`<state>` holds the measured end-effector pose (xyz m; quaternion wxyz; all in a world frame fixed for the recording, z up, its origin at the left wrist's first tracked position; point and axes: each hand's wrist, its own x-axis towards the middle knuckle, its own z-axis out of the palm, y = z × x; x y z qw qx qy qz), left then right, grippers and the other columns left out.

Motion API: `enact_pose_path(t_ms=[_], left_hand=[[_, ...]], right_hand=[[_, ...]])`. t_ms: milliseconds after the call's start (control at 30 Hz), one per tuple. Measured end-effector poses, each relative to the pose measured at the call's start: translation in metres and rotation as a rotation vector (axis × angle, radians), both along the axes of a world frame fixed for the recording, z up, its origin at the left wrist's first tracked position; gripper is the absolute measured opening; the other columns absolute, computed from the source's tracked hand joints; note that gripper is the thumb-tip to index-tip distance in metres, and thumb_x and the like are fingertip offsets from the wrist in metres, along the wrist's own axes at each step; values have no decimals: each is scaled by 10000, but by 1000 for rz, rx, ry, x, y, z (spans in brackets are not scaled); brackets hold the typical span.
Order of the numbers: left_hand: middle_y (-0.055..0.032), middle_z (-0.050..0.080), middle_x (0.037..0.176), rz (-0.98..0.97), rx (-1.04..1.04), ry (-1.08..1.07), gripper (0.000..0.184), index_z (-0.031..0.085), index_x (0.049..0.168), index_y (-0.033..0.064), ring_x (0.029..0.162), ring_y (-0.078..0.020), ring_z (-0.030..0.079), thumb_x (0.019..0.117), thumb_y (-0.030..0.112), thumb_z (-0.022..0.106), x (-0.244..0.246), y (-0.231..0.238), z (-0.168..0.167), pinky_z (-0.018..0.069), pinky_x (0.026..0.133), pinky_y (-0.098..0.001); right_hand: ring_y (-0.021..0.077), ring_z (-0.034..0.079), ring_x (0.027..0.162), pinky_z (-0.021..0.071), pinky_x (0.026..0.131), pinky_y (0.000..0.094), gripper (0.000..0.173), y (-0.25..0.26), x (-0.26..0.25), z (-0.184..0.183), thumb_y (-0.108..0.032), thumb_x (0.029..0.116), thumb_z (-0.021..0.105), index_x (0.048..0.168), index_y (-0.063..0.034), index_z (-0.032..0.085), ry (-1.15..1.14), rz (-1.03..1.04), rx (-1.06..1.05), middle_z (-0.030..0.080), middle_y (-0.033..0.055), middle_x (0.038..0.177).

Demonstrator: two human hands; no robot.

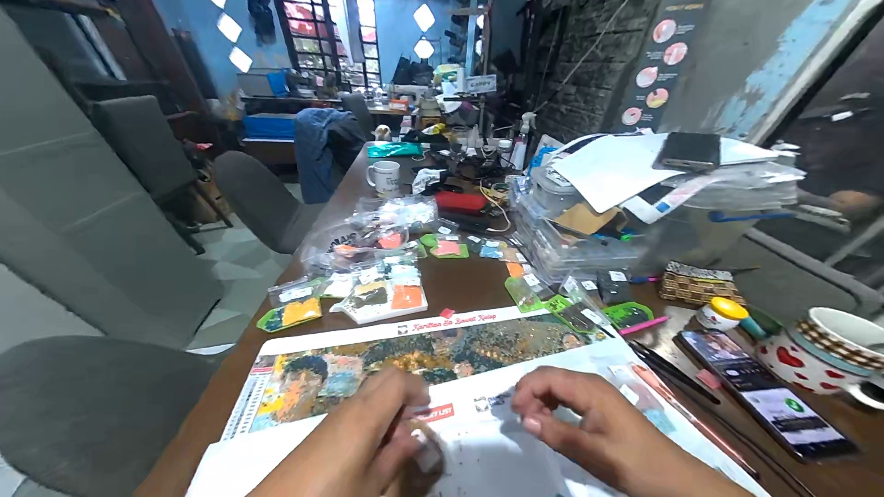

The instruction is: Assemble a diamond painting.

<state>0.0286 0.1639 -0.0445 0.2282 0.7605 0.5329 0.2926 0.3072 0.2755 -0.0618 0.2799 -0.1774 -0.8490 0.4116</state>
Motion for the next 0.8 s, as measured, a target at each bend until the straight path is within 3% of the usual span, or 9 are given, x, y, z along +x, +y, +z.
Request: enact_pose_path(t_ms=[67, 133, 333, 500, 600, 667, 733, 800], left_hand=[[-183, 606, 977, -114, 141, -64, 253, 579, 1150, -41, 744, -201, 622, 933, 46, 675, 23, 11, 5, 556, 669, -318], [-182, 595, 971, -197, 240, -111, 236, 584, 1119, -37, 724, -172, 601, 934, 69, 686, 43, 26, -1, 537, 646, -262], [-167, 581, 976, -299, 266, -146, 302, 573, 1146, -13, 675, -151, 576, 889, 61, 715, 69, 62, -34, 521, 605, -242], [-175, 595, 1027, -263, 142, -148, 343, 595, 1182, -22, 712, -160, 595, 871, 56, 717, 75, 69, -36, 530, 629, -259], [-166, 617, 1049, -213, 219, -149, 331, 624, 1178, -4, 762, -156, 610, 884, 124, 704, 69, 71, -41, 531, 655, -252], [-121, 626, 950, -153, 234, -155, 227, 655, 1067, 19, 696, -124, 569, 906, 178, 668, 64, 70, -43, 489, 595, -238], [-26, 615, 776, -115, 68, -244, 179, 702, 949, 38, 608, -41, 500, 906, 201, 643, 59, 67, -40, 420, 548, -196], [39, 616, 724, -99, -156, -326, 201, 721, 974, 41, 595, 23, 499, 938, 220, 637, 58, 65, -35, 423, 562, -163]], right_hand=[[3, 666, 904, 562, 813, 192, 215, -3, -4, 15, -142, 964, 646, 1142, -21, 647, -30, 29, -297, 698, -4, 1028], [9, 680, 901, 571, 809, 201, 199, -3, -6, 23, -77, 925, 675, 1115, -65, 615, -44, 29, -466, 703, -38, 1020], [13, 665, 812, 559, 738, 200, 218, 3, 3, 18, -93, 865, 713, 1040, -82, 583, -156, -76, -485, 682, -42, 944], [29, 633, 710, 534, 663, 223, 300, 8, 4, 17, -38, 870, 684, 1141, -65, 558, -308, -147, -416, 678, -28, 873], [29, 628, 676, 521, 642, 221, 294, 11, 3, 17, -33, 901, 671, 1167, -65, 550, -300, -185, -479, 694, -32, 843], [40, 650, 683, 540, 651, 225, 302, 12, 2, 15, -22, 902, 676, 1170, -69, 546, -242, -213, -531, 707, -32, 843], [56, 667, 689, 557, 659, 236, 303, 10, 0, 11, -11, 884, 682, 1147, -69, 542, -142, -249, -551, 711, -30, 838], [60, 665, 681, 562, 650, 236, 293, 5, -5, 9, -2, 866, 688, 1114, -69, 547, -44, -306, -526, 701, -36, 828]])
